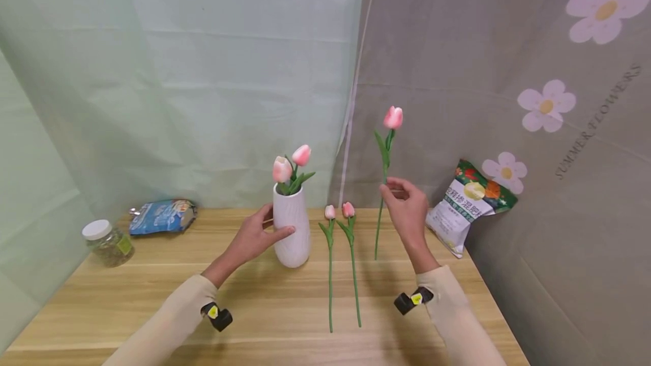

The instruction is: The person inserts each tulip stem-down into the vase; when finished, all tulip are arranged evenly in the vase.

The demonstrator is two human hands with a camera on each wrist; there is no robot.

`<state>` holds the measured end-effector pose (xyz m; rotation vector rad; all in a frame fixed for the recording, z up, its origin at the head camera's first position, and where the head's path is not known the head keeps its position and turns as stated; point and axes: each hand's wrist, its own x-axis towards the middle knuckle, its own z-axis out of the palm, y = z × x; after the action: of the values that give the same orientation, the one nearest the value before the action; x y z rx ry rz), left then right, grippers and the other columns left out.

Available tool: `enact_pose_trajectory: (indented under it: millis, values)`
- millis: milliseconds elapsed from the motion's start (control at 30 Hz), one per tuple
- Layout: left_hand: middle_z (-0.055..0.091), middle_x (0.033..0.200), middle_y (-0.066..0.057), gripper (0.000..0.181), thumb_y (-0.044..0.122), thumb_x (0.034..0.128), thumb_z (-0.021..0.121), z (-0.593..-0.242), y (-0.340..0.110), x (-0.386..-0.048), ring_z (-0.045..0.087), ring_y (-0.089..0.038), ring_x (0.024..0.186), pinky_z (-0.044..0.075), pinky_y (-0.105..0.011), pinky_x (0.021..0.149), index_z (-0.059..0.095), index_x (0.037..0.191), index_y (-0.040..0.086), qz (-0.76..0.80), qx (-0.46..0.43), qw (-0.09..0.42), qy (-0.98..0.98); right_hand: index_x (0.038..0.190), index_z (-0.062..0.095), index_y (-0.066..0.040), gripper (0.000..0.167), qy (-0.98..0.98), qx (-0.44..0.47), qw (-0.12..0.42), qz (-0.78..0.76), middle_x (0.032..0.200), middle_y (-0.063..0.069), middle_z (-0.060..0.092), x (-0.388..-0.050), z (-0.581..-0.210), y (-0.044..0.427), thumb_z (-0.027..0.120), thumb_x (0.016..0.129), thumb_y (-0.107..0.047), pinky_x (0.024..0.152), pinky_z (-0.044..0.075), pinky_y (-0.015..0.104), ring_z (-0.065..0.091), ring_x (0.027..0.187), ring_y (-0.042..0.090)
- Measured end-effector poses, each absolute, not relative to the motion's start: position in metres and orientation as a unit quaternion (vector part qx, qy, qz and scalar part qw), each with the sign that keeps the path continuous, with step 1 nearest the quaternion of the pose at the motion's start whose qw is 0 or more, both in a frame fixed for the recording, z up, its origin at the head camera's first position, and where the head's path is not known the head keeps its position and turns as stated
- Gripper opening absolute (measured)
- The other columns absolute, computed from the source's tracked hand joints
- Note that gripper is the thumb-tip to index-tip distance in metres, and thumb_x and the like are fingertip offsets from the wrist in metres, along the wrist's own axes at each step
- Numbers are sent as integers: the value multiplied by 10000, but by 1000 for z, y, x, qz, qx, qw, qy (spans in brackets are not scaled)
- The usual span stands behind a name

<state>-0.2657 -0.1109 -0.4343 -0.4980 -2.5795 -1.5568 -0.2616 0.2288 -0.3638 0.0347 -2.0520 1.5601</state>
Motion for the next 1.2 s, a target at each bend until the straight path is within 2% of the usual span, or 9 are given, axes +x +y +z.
enact_pose_trajectory:
  millis: [633,1000,1200]
  values:
    - [595,1402,-147,797,437,869,817,-436,-110,-265,580,-299,1301,505,-485,1089,462,1484,75,-506,-165,44,-845,1077,735,61,312,-732,65,329,592,884,-90,716,-263,-338,218,804,899,-185,678,599,170,699,781,50]
    - [594,1401,-169,783,408,875,819,-435,-110,-266,578,-320,1302,496,-525,1089,464,1479,59,-506,-166,49,-845,1074,736,42,279,-700,100,353,612,907,-68,729,-259,-326,213,801,902,-170,687,612,192,718,776,70]
    - [592,1405,-167,799,424,870,819,-435,-111,-266,577,-321,1304,494,-526,1091,459,1484,61,-506,-164,46,-845,1092,715,90,308,-681,119,368,622,914,-52,735,-258,-314,208,790,909,-146,688,618,205,725,753,71]
